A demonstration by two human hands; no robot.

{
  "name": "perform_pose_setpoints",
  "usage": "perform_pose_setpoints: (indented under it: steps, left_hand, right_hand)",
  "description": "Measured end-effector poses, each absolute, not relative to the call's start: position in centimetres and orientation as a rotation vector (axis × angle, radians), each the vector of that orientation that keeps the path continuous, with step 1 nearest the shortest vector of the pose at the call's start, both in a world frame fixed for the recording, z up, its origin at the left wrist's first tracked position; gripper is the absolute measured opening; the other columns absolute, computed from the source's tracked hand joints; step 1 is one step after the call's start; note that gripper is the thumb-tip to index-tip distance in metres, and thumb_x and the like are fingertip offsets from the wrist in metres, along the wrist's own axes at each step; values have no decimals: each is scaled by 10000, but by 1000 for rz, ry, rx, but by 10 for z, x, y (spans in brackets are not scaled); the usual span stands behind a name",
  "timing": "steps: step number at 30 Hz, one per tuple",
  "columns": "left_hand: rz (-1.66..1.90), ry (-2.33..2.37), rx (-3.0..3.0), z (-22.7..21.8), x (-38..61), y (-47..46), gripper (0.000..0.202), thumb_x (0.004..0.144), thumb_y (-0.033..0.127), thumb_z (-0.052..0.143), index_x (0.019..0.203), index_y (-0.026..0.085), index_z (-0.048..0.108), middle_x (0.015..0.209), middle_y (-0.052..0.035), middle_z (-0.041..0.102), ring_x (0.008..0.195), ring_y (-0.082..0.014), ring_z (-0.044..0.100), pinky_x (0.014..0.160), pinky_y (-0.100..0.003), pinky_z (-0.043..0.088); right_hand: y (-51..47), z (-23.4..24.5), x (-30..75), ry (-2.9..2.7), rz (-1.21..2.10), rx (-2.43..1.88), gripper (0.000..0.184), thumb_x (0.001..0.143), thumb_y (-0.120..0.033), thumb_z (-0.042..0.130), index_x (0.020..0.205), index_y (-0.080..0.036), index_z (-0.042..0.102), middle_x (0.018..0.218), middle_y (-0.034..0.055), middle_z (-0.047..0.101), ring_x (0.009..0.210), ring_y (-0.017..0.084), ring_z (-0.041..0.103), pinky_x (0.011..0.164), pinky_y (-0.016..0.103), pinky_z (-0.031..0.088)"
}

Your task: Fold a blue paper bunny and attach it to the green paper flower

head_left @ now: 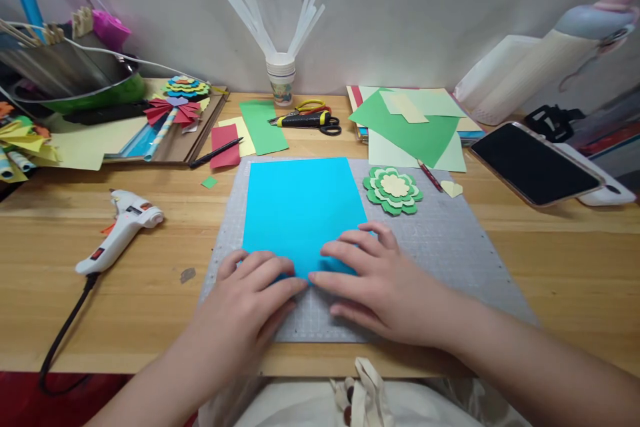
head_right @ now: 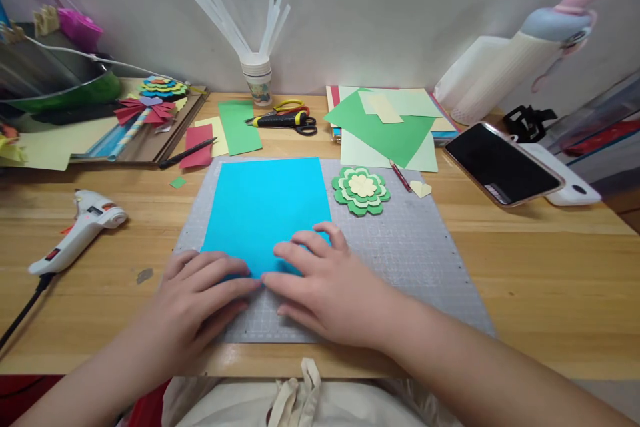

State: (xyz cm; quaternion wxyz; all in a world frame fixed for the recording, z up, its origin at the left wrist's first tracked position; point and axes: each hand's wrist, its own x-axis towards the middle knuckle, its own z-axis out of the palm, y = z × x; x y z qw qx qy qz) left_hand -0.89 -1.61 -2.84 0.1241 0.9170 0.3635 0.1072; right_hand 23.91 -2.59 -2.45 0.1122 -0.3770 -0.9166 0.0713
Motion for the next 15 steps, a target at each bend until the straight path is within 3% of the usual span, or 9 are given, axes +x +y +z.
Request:
perform_pose_setpoints:
  steps: [5,15]
  left_hand:
    - [336,986,2786,-33,-8,-22,259,951,196,463,1108,333,616,1059,38,687,1020,-165,560,911,-374,272]
    - [284,935,2817,-31,-7,-21,284,954,175,413,1094,314,617,1056,21,682,1000,-183,567,900,-392,258]
  right_hand:
    - [-26,-33,240,-2773,143,-988,293,958,-447,447,1169,-332,614,1311,26,561,1263,268,406,1056,540,183]
    - [-35,-35,263,-2739,87,-1096,221,960,-425,462,1047,-336,644,1250,14,605,1334,266,364,1060,520,160]
